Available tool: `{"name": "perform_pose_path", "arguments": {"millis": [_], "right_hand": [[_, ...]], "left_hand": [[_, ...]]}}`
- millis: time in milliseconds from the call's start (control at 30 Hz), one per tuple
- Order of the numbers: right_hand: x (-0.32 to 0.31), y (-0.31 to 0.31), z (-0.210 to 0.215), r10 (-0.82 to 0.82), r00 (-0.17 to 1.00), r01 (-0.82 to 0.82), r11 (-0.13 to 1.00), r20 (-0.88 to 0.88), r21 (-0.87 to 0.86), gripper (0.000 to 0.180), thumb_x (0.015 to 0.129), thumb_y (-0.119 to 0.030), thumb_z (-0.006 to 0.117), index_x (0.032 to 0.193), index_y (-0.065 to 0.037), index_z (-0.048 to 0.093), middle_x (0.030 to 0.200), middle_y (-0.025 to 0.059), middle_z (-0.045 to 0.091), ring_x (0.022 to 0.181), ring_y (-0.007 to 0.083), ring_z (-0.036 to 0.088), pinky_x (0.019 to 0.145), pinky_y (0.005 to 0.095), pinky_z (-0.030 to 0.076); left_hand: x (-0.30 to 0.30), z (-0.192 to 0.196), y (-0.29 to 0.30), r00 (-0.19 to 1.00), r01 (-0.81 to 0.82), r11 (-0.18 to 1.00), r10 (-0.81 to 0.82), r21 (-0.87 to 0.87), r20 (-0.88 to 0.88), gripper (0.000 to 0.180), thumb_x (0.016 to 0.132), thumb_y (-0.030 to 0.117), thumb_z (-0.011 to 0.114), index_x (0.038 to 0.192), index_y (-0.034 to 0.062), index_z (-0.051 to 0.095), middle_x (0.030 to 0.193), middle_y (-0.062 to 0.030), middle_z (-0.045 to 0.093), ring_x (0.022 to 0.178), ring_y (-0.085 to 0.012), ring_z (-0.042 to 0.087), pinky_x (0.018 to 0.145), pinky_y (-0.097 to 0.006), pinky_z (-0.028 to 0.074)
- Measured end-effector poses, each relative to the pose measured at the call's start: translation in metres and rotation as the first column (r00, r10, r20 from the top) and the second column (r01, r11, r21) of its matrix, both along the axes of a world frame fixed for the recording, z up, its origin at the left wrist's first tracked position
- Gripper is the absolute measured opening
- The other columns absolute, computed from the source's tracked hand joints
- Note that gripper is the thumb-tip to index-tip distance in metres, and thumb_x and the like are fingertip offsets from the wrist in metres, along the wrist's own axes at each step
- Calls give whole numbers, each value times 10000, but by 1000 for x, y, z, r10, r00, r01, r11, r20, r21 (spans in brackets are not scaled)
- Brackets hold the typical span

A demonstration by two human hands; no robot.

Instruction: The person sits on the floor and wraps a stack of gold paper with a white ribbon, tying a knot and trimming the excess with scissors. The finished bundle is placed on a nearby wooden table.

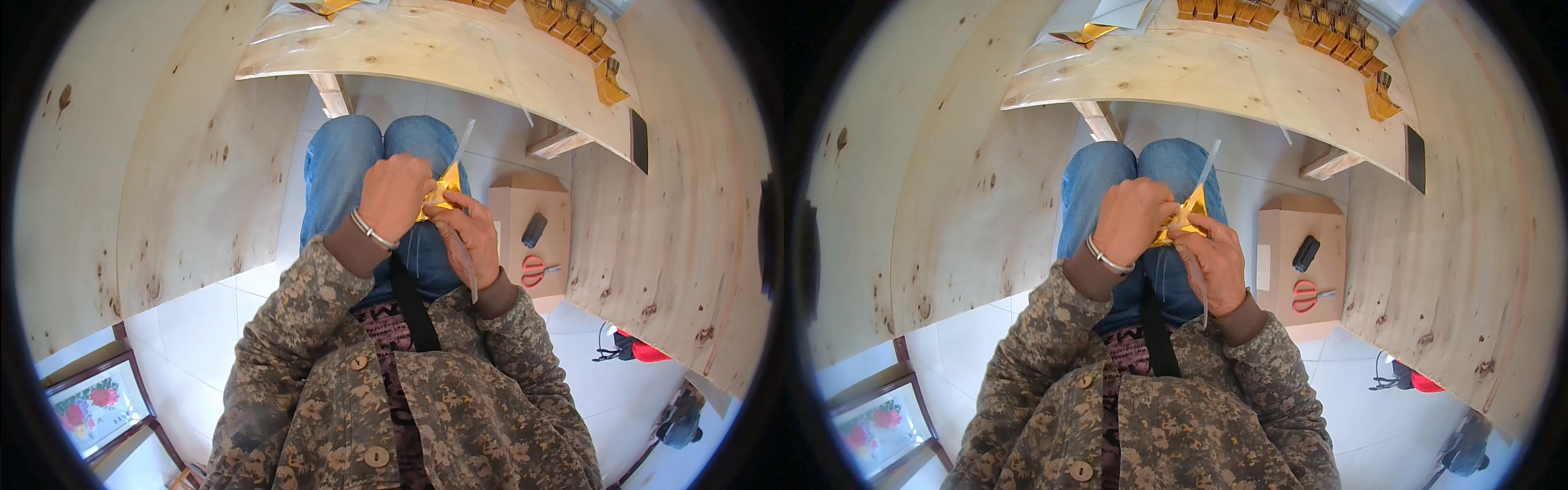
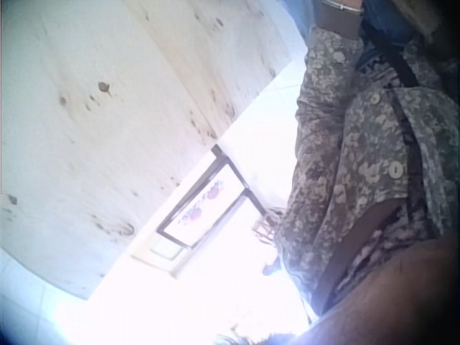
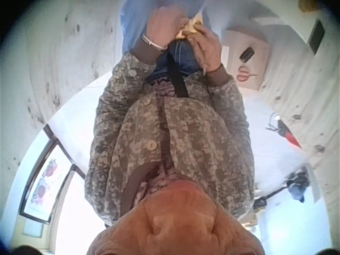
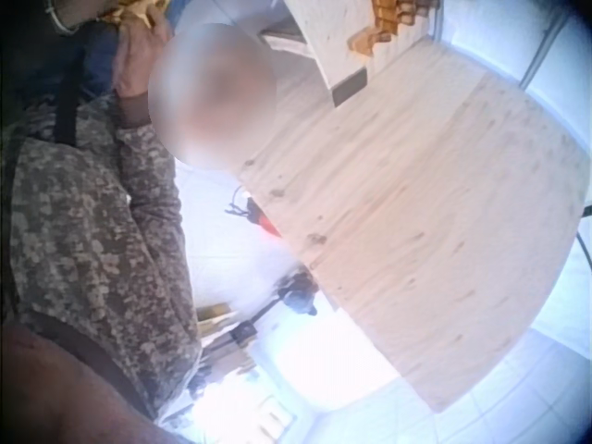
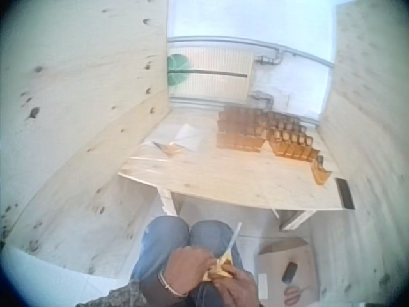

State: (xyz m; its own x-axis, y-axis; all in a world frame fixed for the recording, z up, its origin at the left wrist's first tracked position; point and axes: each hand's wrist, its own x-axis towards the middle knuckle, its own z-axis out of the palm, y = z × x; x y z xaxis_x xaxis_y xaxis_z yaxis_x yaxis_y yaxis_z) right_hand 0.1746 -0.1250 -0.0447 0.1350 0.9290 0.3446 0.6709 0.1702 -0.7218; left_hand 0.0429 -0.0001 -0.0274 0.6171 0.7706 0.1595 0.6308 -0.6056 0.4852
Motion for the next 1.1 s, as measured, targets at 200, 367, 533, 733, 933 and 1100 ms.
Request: {"name": "perform_pose_path", "arguments": {"millis": [200, 367, 533, 733, 933, 1100], "right_hand": [[0, -1, -11, -33, 998, 34, 999, -59, 13, 136, 890, -64, 717, 1017, -93, 756, 1075, 101, 732, 1102, 308, 642, 937, 399, 478], [0, 0, -17, -60, 997, 62, 998, -56, 28, 139, 891, -69, 721, 1022, -89, 762, 1111, 117, 714, 1090, 304, 632, 929, 397, 473], [2, 3, -19, -54, 998, 54, 999, -42, 0, 130, 905, -73, 715, 1026, -85, 762, 1129, 123, 707, 1103, 301, 623, 920, 392, 469], [7, 4, -16, -21, 996, 21, 1000, -92, 5, 123, 919, -69, 702, 1025, -87, 762, 1063, 124, 718, 1122, 307, 620, 921, 388, 470], [12, 4, -16, -56, 965, 48, 998, -255, -36, 91, 930, -62, 705, 1003, -58, 760, 1032, 130, 724, 1059, 264, 659, 901, 364, 504], [18, 9, -14, -72, 924, 61, 997, -375, -43, 102, 899, -66, 746, 995, -35, 761, 994, 124, 728, 940, 234, 681, 832, 338, 527]], "left_hand": [[-5, -9, -32, 970, -121, 989, 136, -83, 201, 125, 858, 181, 726, 860, 64, 770, 805, -114, 693, 736, -331, 673, 646, -424, 536], [-11, -17, -37, 951, -127, 983, 158, -129, 267, 137, 861, 162, 738, 950, 67, 781, 840, -100, 678, 784, -308, 670, 668, -402, 531], [-15, -20, -38, 961, -80, 995, 91, -54, 261, 154, 845, 124, 744, 976, 53, 782, 971, -101, 654, 929, -295, 632, 781, -397, 520], [-24, -16, -44, 968, 33, 999, -28, -14, 251, 296, 803, 117, 770, 1090, 43, 765, 1117, -142, 600, 1072, -334, 553, 936, -415, 478], [-17, -17, -51, 952, 4, 997, 20, -79, 306, 383, 769, 158, 824, 1116, 14, 747, 1132, -144, 589, 1094, -333, 526, 962, -404, 464], [-9, -17, -54, 942, -7, 998, 28, -65, 333, 381, 767, 160, 832, 1110, 16, 747, 1111, -136, 591, 1078, -330, 523, 951, -400, 464]]}}
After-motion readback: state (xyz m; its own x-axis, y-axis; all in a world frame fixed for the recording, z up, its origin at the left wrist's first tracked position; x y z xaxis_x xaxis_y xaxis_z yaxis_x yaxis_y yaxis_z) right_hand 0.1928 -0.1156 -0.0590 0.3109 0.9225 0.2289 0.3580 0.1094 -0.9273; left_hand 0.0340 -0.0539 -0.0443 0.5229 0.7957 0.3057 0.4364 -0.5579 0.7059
